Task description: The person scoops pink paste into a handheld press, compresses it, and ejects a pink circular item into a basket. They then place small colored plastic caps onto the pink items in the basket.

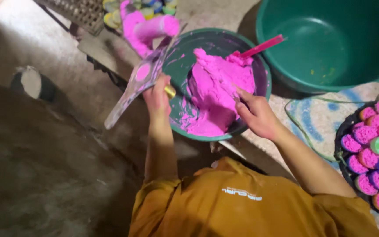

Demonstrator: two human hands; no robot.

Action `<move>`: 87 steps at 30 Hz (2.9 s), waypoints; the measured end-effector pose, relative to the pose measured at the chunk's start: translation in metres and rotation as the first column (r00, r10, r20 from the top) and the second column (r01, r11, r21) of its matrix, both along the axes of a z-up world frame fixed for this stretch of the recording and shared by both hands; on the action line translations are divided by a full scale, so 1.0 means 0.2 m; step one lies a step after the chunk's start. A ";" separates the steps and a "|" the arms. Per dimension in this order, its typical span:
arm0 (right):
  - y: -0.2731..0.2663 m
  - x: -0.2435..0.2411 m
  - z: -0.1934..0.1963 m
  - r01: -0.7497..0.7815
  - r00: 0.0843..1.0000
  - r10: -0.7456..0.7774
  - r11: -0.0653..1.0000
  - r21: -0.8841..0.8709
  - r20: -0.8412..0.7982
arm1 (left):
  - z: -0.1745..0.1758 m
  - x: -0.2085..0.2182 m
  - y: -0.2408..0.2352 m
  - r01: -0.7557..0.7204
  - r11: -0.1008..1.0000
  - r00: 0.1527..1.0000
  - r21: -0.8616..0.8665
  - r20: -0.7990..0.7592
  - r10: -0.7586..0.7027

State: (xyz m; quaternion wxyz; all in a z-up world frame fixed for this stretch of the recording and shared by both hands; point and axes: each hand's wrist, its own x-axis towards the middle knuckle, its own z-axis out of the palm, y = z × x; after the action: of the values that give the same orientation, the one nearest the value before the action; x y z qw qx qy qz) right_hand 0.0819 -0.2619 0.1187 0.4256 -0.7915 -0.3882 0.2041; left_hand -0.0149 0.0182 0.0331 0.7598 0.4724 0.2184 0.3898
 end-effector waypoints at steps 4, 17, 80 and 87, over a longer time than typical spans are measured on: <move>-0.07 0.13 0.04 -0.107 0.975 0.127 0.988 -0.113 0.184 | 0.13 -0.05 -0.26 0.231 0.956 0.957 -0.178 0.219 -0.191; -1.44 0.06 0.41 0.178 0.974 0.012 0.568 0.804 -0.225 | 0.23 0.13 -1.69 0.965 0.087 0.154 0.246 -0.266 -0.952; -2.85 -0.13 0.08 0.416 0.541 -0.738 0.652 -0.634 -0.404 | -0.19 1.15 -3.19 0.930 -0.286 0.123 -0.230 0.930 -0.347; -2.96 -0.10 0.10 0.425 0.641 -0.744 0.546 -0.722 -0.186 | -0.21 1.17 -3.32 0.926 -0.227 0.200 -0.301 0.902 -0.382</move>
State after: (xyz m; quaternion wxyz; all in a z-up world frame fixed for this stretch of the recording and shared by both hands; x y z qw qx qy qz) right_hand 0.0615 -0.8538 0.1379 0.2659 -0.8925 0.1167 0.3453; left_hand 0.2195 -0.6448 -0.0098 0.9612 -0.1084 -0.1389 -0.2122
